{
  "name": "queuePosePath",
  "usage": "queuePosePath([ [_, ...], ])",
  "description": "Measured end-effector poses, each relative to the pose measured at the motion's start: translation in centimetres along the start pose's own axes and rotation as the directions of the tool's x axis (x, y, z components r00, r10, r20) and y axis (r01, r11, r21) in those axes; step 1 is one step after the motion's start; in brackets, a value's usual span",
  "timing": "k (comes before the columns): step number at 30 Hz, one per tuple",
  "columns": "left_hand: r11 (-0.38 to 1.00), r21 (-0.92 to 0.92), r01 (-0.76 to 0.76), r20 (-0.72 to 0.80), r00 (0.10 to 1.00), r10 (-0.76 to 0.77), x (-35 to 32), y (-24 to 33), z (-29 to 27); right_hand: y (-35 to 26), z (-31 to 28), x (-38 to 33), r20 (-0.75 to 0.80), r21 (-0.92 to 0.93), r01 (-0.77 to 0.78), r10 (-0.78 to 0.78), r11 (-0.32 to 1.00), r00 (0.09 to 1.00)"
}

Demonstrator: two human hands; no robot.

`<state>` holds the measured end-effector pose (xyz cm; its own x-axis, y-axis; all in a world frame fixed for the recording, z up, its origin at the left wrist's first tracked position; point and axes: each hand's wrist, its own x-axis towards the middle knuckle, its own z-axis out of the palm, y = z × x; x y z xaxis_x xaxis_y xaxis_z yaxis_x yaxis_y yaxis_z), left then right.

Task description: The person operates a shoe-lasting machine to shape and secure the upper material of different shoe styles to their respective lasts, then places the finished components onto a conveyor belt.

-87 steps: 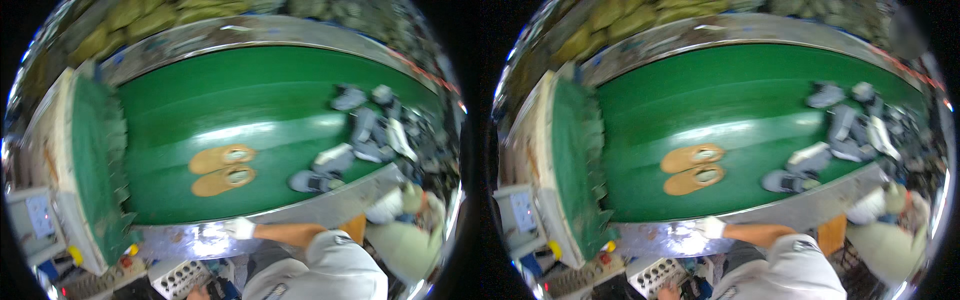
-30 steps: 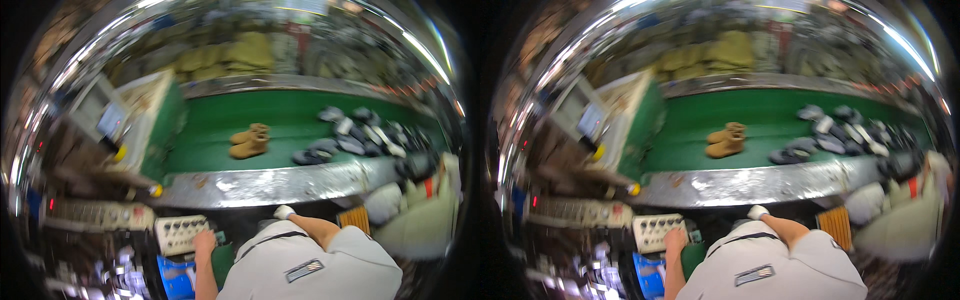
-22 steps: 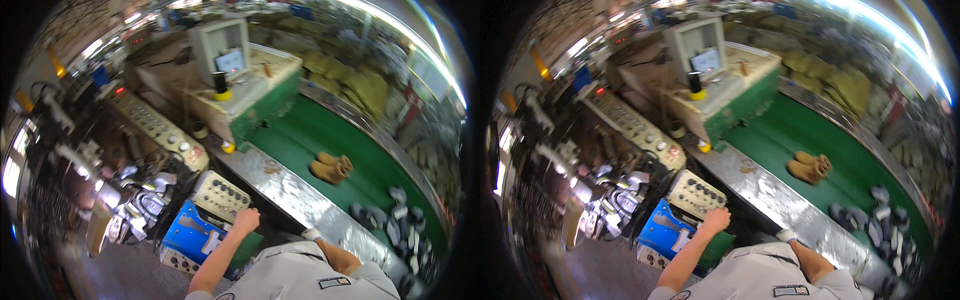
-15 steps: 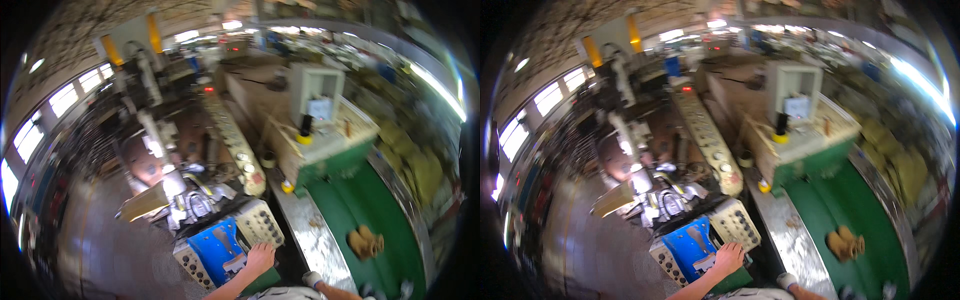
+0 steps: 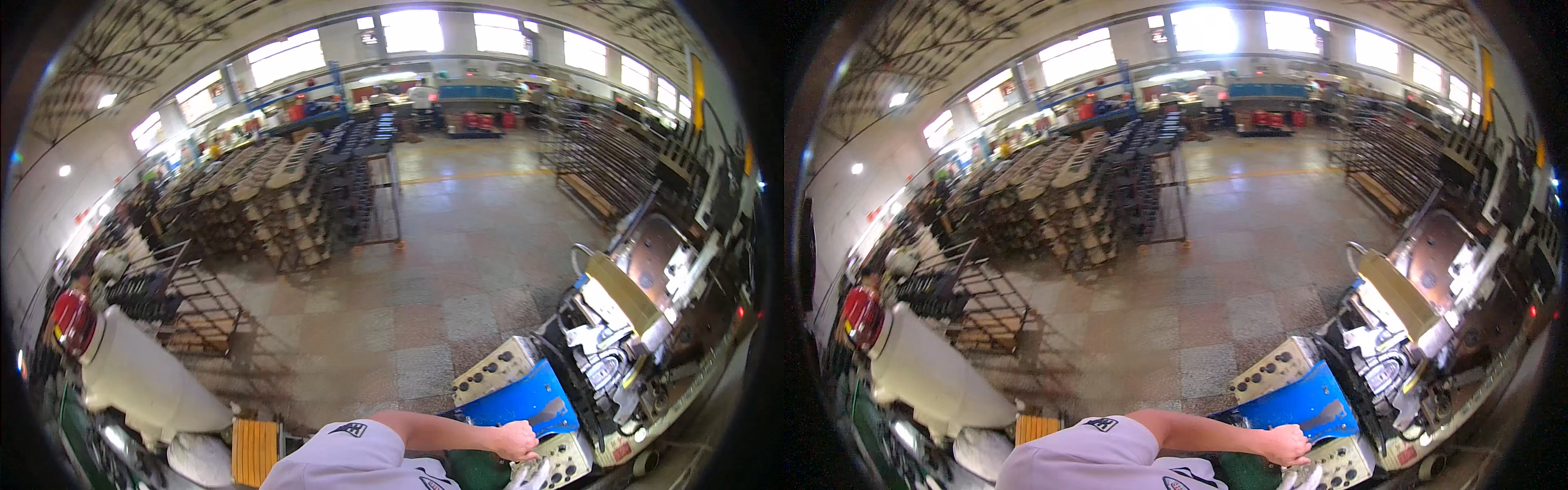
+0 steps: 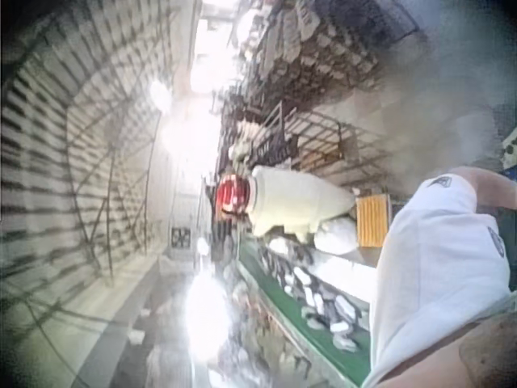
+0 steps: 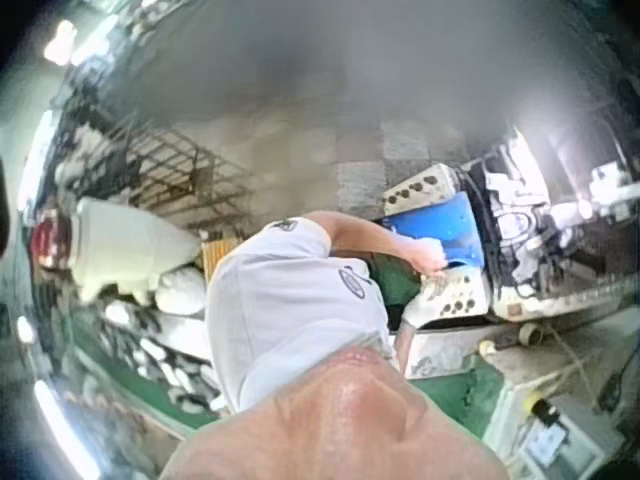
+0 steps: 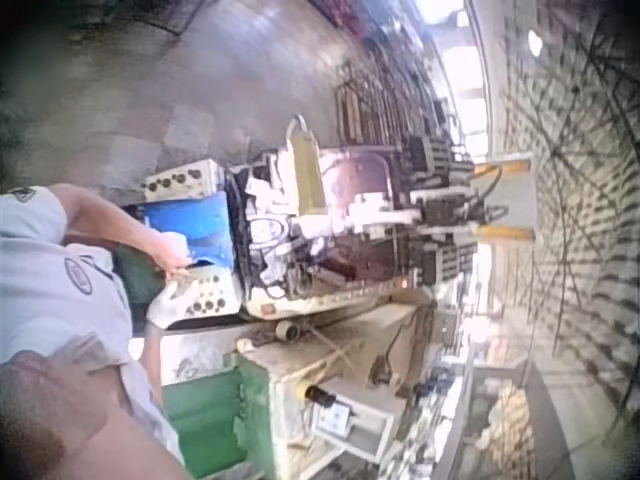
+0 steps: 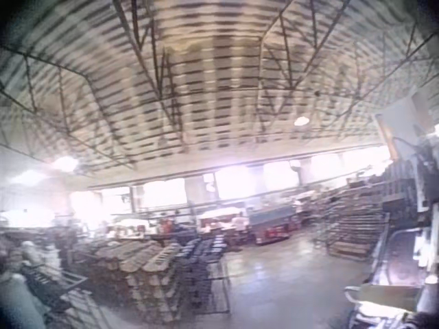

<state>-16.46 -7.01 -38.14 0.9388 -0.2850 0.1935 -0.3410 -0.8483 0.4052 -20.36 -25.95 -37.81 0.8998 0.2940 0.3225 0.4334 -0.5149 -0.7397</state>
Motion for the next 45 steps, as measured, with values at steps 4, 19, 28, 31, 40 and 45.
queuePosePath([
  [4,1.0,0.001,0.014,-0.1,0.995,-0.014,0.5,0.6,1.3,-2.5,0.6,0.1,0.049,0.104,0.02,-0.025,0.994,0.998],
  [19,1.0,0.003,0.006,0.106,0.994,-0.006,0.2,0.0,0.3,-4.3,0.8,0.0,0.284,0.44,-0.237,0.116,0.866,0.952],
  [28,0.969,-0.167,-0.182,0.312,0.923,0.227,5.5,7.0,-0.2,-0.2,-3.3,-2.4,-0.012,0.045,-0.234,0.235,0.971,0.972],
  [31,0.956,-0.225,-0.188,0.112,0.97,0.218,4.3,6.3,2.7,1.1,-2.6,-3.4,0.05,0.068,-0.155,0.152,0.986,0.987],
  [40,0.949,-0.284,-0.138,0.184,0.963,0.196,1.3,6.5,0.3,6.5,0.0,-8.4,0.058,-0.287,-0.345,0.376,0.893,0.925],
  [45,0.913,-0.382,-0.139,0.07,0.981,0.179,2.4,6.4,0.2,22.1,0.6,-12.6,-0.096,-0.356,-0.266,0.249,0.896,0.964],
])
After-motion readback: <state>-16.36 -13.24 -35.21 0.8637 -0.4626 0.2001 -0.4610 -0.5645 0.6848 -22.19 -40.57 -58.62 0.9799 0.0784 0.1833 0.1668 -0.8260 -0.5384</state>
